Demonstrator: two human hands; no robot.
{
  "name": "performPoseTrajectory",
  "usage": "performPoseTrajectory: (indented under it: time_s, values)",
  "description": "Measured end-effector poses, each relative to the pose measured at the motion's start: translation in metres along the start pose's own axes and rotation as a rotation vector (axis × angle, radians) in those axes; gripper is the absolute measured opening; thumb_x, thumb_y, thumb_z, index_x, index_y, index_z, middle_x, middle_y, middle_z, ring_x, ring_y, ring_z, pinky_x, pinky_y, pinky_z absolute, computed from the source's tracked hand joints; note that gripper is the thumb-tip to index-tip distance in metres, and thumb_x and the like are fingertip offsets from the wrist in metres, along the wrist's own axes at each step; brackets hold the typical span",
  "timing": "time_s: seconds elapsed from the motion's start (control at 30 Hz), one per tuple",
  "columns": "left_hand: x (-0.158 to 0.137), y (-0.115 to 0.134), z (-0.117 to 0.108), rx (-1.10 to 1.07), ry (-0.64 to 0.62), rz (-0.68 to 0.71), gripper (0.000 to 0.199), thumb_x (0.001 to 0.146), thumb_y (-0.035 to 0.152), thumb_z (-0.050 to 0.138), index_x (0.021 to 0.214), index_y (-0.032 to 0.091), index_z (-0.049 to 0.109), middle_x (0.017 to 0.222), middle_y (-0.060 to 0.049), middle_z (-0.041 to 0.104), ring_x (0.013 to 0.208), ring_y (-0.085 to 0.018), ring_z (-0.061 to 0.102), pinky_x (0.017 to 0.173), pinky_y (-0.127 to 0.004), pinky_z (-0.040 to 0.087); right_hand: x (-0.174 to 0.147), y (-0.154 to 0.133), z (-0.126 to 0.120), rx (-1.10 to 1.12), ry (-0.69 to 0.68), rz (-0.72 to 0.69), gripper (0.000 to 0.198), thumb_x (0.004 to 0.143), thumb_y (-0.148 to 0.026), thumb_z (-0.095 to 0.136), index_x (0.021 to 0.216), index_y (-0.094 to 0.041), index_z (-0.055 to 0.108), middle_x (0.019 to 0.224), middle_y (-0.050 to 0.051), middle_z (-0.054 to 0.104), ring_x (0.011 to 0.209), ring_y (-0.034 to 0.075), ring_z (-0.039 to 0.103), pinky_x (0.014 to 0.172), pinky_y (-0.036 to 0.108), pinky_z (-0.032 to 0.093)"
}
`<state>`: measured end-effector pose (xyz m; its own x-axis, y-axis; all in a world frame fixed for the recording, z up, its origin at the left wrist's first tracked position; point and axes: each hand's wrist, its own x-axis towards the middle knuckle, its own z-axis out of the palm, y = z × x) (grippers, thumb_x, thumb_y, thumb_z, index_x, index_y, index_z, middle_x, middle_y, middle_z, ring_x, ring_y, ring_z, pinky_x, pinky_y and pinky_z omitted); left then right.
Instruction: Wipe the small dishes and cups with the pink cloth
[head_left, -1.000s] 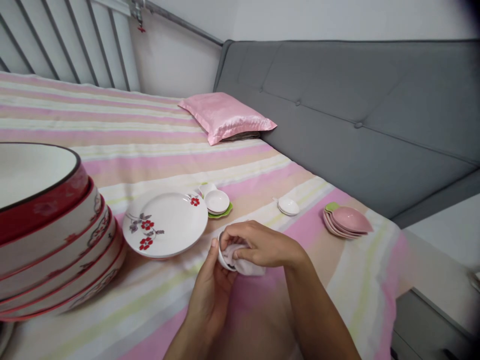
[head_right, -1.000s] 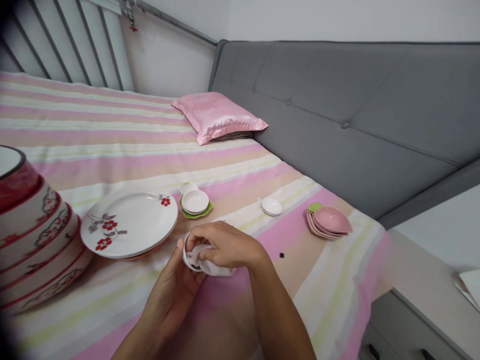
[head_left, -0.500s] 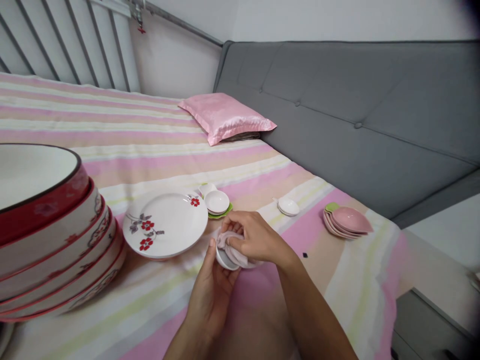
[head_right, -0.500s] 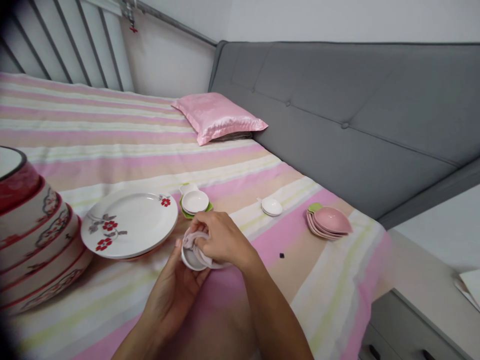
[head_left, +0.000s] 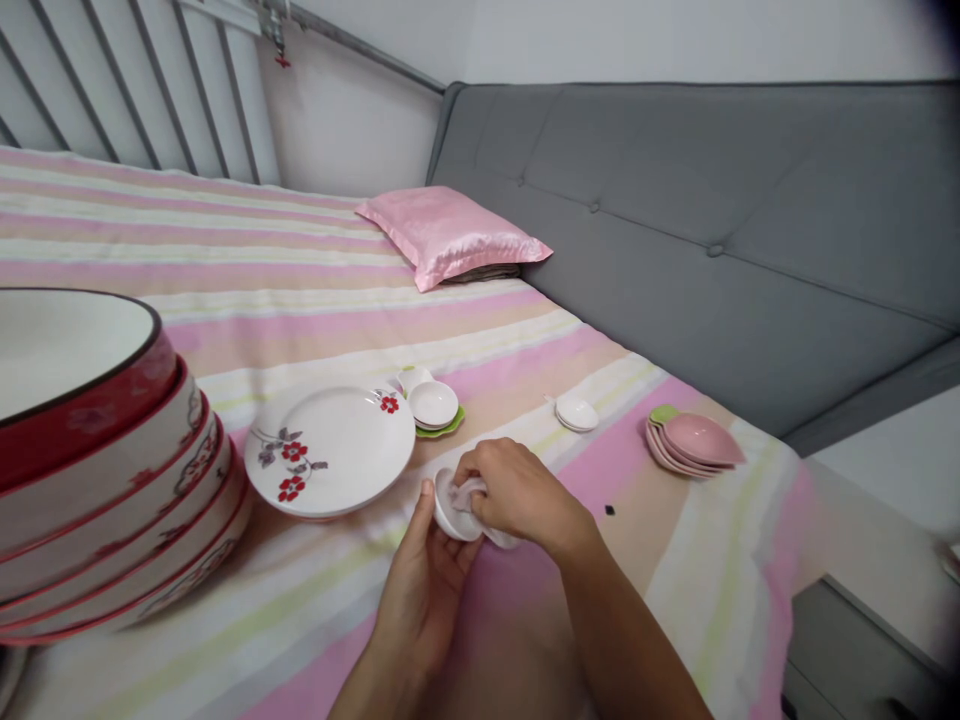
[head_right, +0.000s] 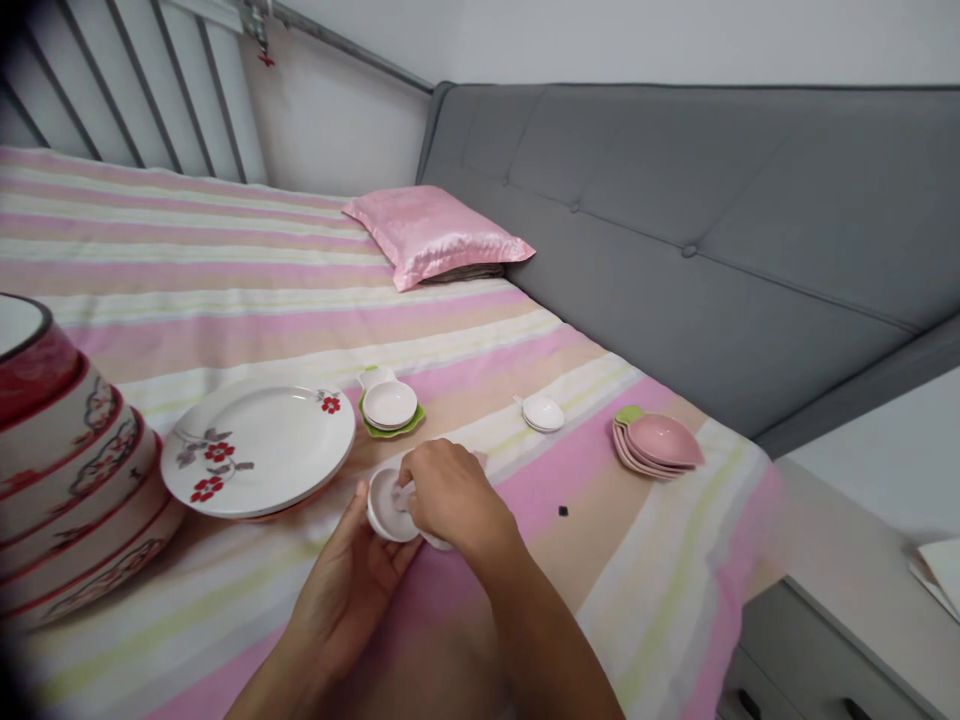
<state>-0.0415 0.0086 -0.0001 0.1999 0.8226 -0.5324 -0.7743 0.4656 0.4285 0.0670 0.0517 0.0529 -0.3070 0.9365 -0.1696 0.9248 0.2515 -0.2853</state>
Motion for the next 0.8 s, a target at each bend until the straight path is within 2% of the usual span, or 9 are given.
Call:
performPoseTrajectory:
  time_s: [0.17, 0.3, 0.4, 0.57, 0.8]
  values:
    - [-0.001, 0.001, 0.001, 0.0, 0.002, -0.012, 0.031, 0.082, 0.036, 0.057, 0.105, 0.015, 0.062, 0.104, -0.01, 0.068, 0.085, -0.017, 0.065, 0.077, -0.029, 0.054, -0.005, 0.007, -0.006, 0.024, -0.095, -0.096, 0.03, 0.064, -0.011, 0.055, 0.088, -0.021, 0.072, 0.087, 0.006, 0.07, 0.081, 0.02, 0.062, 0.066, 0.025, 0.039]
    - [-0.002, 0.003, 0.002, 0.008, -0.009, -0.002, 0.031, 0.083, 0.036, 0.055, 0.105, 0.015, 0.062, 0.102, -0.011, 0.068, 0.083, -0.018, 0.065, 0.076, -0.03, 0.054, -0.003, 0.013, -0.013, 0.186, -0.181, -0.227, 0.025, 0.068, -0.018, 0.06, 0.09, -0.021, 0.071, 0.085, 0.002, 0.07, 0.078, 0.016, 0.061, 0.064, 0.021, 0.038]
    - [-0.003, 0.003, 0.001, 0.018, -0.027, 0.011, 0.031, 0.084, 0.037, 0.053, 0.103, 0.014, 0.062, 0.102, -0.012, 0.067, 0.084, -0.019, 0.065, 0.075, -0.031, 0.054, 0.0, 0.013, -0.013, 0.318, -0.194, -0.296, 0.023, 0.069, -0.021, 0.065, 0.091, -0.022, 0.07, 0.084, -0.001, 0.069, 0.078, 0.014, 0.06, 0.064, 0.02, 0.039]
    - [-0.004, 0.004, -0.001, -0.023, -0.066, 0.048, 0.029, 0.086, 0.037, 0.05, 0.105, 0.018, 0.062, 0.101, -0.008, 0.067, 0.08, -0.015, 0.065, 0.073, -0.029, 0.055, 0.003, 0.004, -0.007, 0.372, -0.089, -0.382, 0.019, 0.069, -0.014, 0.065, 0.086, -0.021, 0.069, 0.087, -0.003, 0.069, 0.084, 0.013, 0.061, 0.072, 0.02, 0.039]
    - [-0.001, 0.003, 0.0, -0.063, -0.031, 0.041, 0.03, 0.086, 0.036, 0.05, 0.106, 0.018, 0.062, 0.105, -0.008, 0.067, 0.084, -0.016, 0.065, 0.073, -0.029, 0.055, 0.006, -0.003, -0.001, 0.255, 0.081, -0.307, 0.018, 0.073, -0.018, 0.062, 0.089, -0.021, 0.069, 0.091, 0.001, 0.069, 0.09, 0.017, 0.06, 0.076, 0.025, 0.04]
